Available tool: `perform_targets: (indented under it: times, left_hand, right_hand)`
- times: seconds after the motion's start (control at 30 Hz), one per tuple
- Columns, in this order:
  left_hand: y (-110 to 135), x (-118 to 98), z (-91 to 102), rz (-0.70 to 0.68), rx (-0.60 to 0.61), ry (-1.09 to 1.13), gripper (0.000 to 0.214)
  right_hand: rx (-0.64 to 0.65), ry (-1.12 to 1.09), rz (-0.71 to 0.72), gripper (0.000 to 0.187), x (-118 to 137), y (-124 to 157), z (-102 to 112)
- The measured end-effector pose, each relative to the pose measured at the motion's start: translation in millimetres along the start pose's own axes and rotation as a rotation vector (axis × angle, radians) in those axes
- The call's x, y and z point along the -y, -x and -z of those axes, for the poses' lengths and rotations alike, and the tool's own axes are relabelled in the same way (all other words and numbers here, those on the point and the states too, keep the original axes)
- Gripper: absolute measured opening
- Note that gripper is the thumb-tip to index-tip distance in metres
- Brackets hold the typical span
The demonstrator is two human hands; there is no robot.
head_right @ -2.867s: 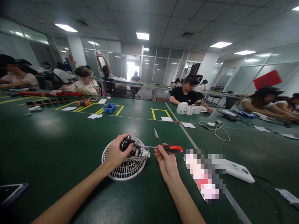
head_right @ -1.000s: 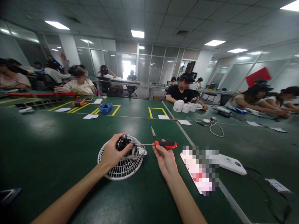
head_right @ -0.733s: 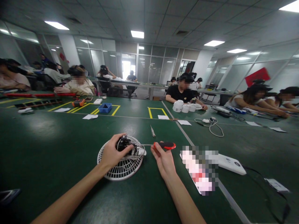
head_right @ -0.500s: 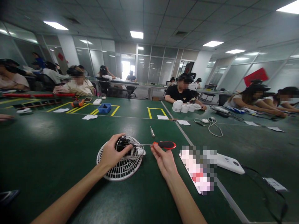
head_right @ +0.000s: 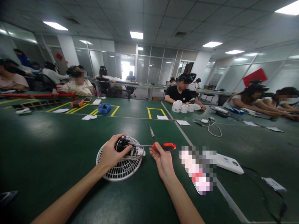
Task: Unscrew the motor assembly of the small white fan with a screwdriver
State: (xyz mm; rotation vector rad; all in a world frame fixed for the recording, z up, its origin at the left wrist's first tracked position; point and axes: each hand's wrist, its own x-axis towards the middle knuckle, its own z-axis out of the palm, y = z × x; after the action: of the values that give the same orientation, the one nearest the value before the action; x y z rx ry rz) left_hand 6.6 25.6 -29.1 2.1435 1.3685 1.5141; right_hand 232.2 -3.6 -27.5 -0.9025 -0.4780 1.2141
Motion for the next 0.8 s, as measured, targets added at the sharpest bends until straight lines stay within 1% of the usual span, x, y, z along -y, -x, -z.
perform_targets:
  times: [0.13, 0.23, 0.27, 0.33, 0.4, 0.47, 0.6, 0.8]
  left_hand:
    - [0.0, 0.2, 0.2, 0.003, 0.007, -0.007, 0.05]
    - [0.0, 0.1, 0.3, 0.006, 0.011, -0.01, 0.05]
    - [-0.1, 0.1, 0.3, 0.005, 0.011, -0.01, 0.05]
    - [-0.1, 0.1, 0.2, 0.002, 0.01, -0.01, 0.05]
    - [-0.1, 0.0, 0.1, 0.0, 0.01, -0.011, 0.05]
    - [-0.1, -0.2, 0.2, 0.003, 0.011, -0.009, 0.05]
    - [-0.1, -1.1, 0.4, 0.011, 0.011, -0.007, 0.049]
    - [0.2, -0.7, 0.3, 0.004, 0.003, -0.005, 0.049]
  right_hand:
    - [0.002, -0.091, 0.022, 0.043, 3.3, 2.4, -1.6]
    - [0.009, -0.155, 0.005, 0.05, 4.9, 4.2, -3.1]
    - [0.013, -0.162, -0.005, 0.05, 5.1, 4.6, -3.6]
    - [0.011, -0.159, -0.024, 0.044, 5.1, 4.6, -4.3]
    - [-0.003, -0.124, -0.044, 0.034, 4.7, 4.0, -5.0]
    - [-0.02, -0.072, -0.067, 0.03, 4.3, 3.2, -5.7]
    - [-0.044, -0.051, -0.072, 0.029, 4.3, 2.3, -6.4]
    - [-0.037, -0.195, -0.029, 0.033, 5.8, 4.6, -7.4]
